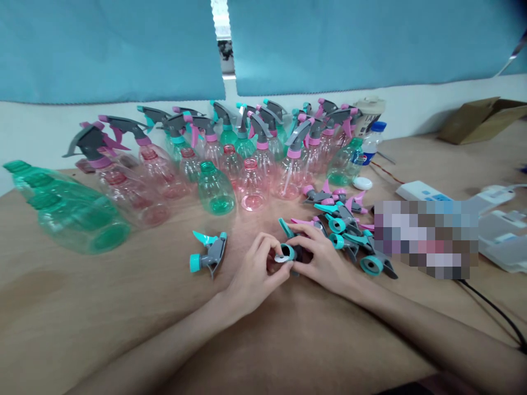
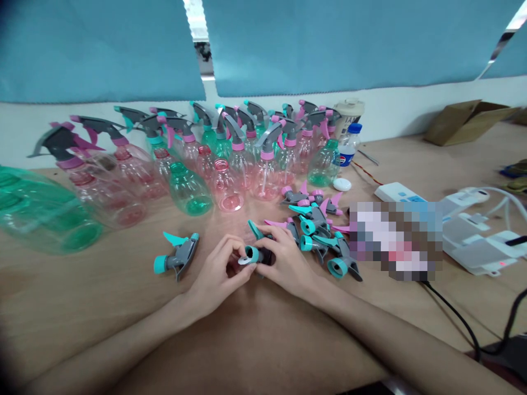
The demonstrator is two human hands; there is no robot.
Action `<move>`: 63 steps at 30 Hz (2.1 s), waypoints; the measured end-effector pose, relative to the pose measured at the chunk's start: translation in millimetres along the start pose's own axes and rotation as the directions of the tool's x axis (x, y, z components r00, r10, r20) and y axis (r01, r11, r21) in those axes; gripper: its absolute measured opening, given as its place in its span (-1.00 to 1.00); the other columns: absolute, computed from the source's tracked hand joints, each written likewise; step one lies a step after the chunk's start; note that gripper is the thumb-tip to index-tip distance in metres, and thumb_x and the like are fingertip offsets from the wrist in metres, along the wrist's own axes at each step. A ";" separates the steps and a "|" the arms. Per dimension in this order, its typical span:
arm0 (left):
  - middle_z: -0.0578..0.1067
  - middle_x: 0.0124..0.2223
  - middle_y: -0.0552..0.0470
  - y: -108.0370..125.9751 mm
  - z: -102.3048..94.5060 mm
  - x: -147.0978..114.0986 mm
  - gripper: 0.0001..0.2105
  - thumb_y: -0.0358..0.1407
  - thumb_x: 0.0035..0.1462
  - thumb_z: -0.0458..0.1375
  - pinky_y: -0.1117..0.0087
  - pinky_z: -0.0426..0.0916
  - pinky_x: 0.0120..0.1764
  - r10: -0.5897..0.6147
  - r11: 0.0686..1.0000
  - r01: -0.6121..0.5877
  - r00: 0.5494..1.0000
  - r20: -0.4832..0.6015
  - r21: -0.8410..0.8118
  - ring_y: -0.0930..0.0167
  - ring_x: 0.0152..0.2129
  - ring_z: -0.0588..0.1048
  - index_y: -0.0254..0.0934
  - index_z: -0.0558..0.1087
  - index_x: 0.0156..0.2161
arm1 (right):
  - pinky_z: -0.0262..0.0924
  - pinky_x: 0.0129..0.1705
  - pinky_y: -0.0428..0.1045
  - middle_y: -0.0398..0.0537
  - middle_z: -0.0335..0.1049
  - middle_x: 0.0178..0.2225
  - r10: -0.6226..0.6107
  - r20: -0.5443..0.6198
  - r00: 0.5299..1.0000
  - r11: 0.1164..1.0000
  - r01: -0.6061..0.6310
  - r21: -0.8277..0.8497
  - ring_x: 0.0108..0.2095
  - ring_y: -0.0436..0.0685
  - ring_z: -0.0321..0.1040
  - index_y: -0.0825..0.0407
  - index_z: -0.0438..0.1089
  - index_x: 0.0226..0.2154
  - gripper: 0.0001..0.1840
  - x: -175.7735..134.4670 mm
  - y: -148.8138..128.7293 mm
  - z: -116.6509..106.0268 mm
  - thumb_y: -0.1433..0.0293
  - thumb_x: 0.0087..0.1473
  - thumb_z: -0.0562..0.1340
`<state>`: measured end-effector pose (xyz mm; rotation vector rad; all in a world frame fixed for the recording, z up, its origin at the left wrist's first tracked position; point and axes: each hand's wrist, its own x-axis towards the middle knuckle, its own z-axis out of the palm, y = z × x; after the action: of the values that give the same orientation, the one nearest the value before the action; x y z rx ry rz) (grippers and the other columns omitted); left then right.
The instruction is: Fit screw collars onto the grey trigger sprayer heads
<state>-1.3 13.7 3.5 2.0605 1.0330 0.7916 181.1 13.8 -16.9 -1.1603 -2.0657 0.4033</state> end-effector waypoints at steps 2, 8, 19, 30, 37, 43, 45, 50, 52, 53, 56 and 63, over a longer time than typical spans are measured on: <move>0.24 -0.28 0.10 -0.2 0.1 0.2 -0.90 -0.37 0.14 0.09 0.47 0.24 -0.45 -0.009 1.000 0.009 1.000 0.000 -0.010 0.51 -0.47 0.28 -0.24 0.21 -0.31 | 0.05 0.14 0.22 0.08 0.28 0.03 0.001 -0.018 1.000 1.000 -0.001 0.000 0.15 0.28 0.13 0.01 0.44 -0.29 -0.84 0.3 0.5 0.1 0.40 -0.02 0.28; 0.27 -0.23 0.07 0.8 0.4 -1.9 -0.93 -0.30 0.20 0.08 0.44 0.30 -0.39 0.020 1.000 -0.021 0.997 -0.069 -0.006 0.49 -0.43 0.34 -0.23 0.27 -0.29 | 0.10 0.10 0.23 0.11 0.29 0.03 0.034 -0.064 0.997 0.999 -0.034 -0.002 0.12 0.30 0.18 0.01 0.44 -0.30 -0.83 0.4 -1.7 -0.3 0.30 0.00 0.28; 0.35 -0.41 0.14 2.4 -2.7 -3.9 -0.88 -0.26 0.22 0.05 0.46 0.24 -0.42 -0.050 0.998 0.046 0.995 -0.081 -0.048 0.49 -0.51 0.33 -0.26 0.29 -0.33 | 0.06 0.12 0.23 0.10 0.32 0.00 0.006 -0.082 0.997 1.000 -0.008 -0.028 0.10 0.29 0.19 0.03 0.43 -0.35 -0.82 1.2 -0.6 0.2 0.27 -0.01 0.30; 0.47 -0.26 0.04 -7.1 -0.7 1.4 -0.81 -0.21 0.18 0.11 0.42 0.38 -0.38 -0.209 0.952 0.139 0.946 -0.247 -0.272 0.41 -0.34 0.47 -0.23 0.31 -0.15 | 0.13 0.10 0.23 0.08 0.25 0.06 0.022 -0.040 0.999 1.000 -0.022 -0.002 0.12 0.31 0.17 -0.01 0.43 -0.25 -0.75 1.1 -1.2 -1.2 0.31 -0.07 0.34; 0.49 -0.25 0.04 -2.1 -4.3 -2.5 -0.85 -0.24 0.22 0.08 0.44 0.37 -0.38 -0.061 0.992 0.027 0.960 -0.272 -0.126 0.43 -0.36 0.45 -0.20 0.44 -0.16 | 0.14 0.09 0.25 0.08 0.26 0.05 0.018 -0.027 0.999 1.000 -0.018 0.011 0.12 0.32 0.17 -0.02 0.42 -0.25 -0.76 1.3 -1.4 -2.0 0.30 -0.05 0.33; 0.40 -0.28 0.02 5.5 -4.1 -3.1 -0.90 -0.31 0.20 0.10 0.42 0.40 -0.33 0.117 0.993 -0.112 0.972 -0.202 0.036 0.42 -0.32 0.41 -0.23 0.47 -0.25 | 0.13 0.10 0.25 0.11 0.28 0.03 -0.027 0.008 1.000 1.000 0.027 0.012 0.12 0.30 0.17 0.01 0.41 -0.27 -0.80 0.2 -4.3 -2.6 0.33 -0.02 0.30; 0.37 -0.23 0.01 6.9 -4.0 -2.6 -0.88 -0.29 0.20 0.09 0.45 0.42 -0.37 0.086 0.996 -0.082 0.979 -0.184 0.030 0.43 -0.32 0.41 -0.21 0.48 -0.23 | 0.13 0.09 0.26 0.12 0.28 0.03 -0.034 0.016 0.999 0.999 0.033 0.009 0.12 0.31 0.18 0.01 0.42 -0.27 -0.80 0.1 -5.5 -2.8 0.34 -0.03 0.30; 0.35 -0.20 0.02 8.0 -5.6 -4.0 -0.81 -0.27 0.25 0.01 0.49 0.40 -0.44 0.032 0.999 -0.032 0.984 -0.172 0.001 0.48 -0.40 0.41 -0.18 0.44 -0.11 | 0.14 0.09 0.26 0.11 0.28 0.04 -0.026 -0.010 1.000 1.000 0.026 0.016 0.12 0.31 0.17 -0.01 0.41 -0.22 -0.76 -0.1 -6.9 -2.8 0.32 -0.02 0.30; 0.37 -0.19 0.01 7.7 -5.9 -6.2 -0.82 -0.31 0.26 0.00 0.44 0.40 -0.36 0.083 0.996 -0.080 0.975 -0.206 0.026 0.46 -0.36 0.40 -0.22 0.40 -0.10 | 0.13 0.09 0.26 0.10 0.28 0.03 -0.019 -0.018 1.000 1.000 0.019 0.021 0.13 0.31 0.16 -0.01 0.42 -0.24 -0.78 -0.2 -6.4 -2.4 0.32 -0.02 0.30; 0.37 -0.19 0.00 7.5 -5.7 -7.5 -0.84 -0.34 0.26 0.00 0.41 0.39 -0.31 0.130 0.991 -0.122 0.967 -0.219 0.053 0.45 -0.34 0.40 -0.23 0.38 -0.11 | 0.12 0.09 0.26 0.10 0.28 0.03 -0.015 -0.022 1.000 1.000 0.016 0.021 0.13 0.31 0.16 -0.01 0.42 -0.26 -0.79 -0.3 -5.8 -2.3 0.32 -0.02 0.30; 0.38 -0.18 -0.02 6.9 -3.6 -10.9 -0.88 -0.40 0.23 0.02 0.33 0.35 -0.18 0.289 0.951 -0.261 0.940 -0.179 0.164 0.39 -0.24 0.37 -0.25 0.36 -0.15 | 0.12 0.10 0.24 0.09 0.28 0.03 -0.009 -0.026 1.000 1.000 0.009 0.021 0.14 0.31 0.14 -0.01 0.41 -0.28 -0.82 -0.5 -3.3 -1.7 0.34 -0.02 0.30; 0.39 -0.16 -0.03 5.8 -0.7 -10.9 -0.87 -0.44 0.22 0.03 0.28 0.30 -0.12 0.330 0.920 -0.295 0.938 -0.103 0.258 0.35 -0.17 0.33 -0.25 0.30 -0.14 | 0.12 0.10 0.23 0.09 0.29 0.02 0.004 -0.034 0.999 0.999 -0.003 0.044 0.12 0.30 0.16 0.00 0.41 -0.30 -0.83 -0.3 -2.6 -1.9 0.38 -0.04 0.29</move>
<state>-4.8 2.2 6.1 2.4469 0.9212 1.0334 180.9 12.0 -14.2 -1.1373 -2.0160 0.4257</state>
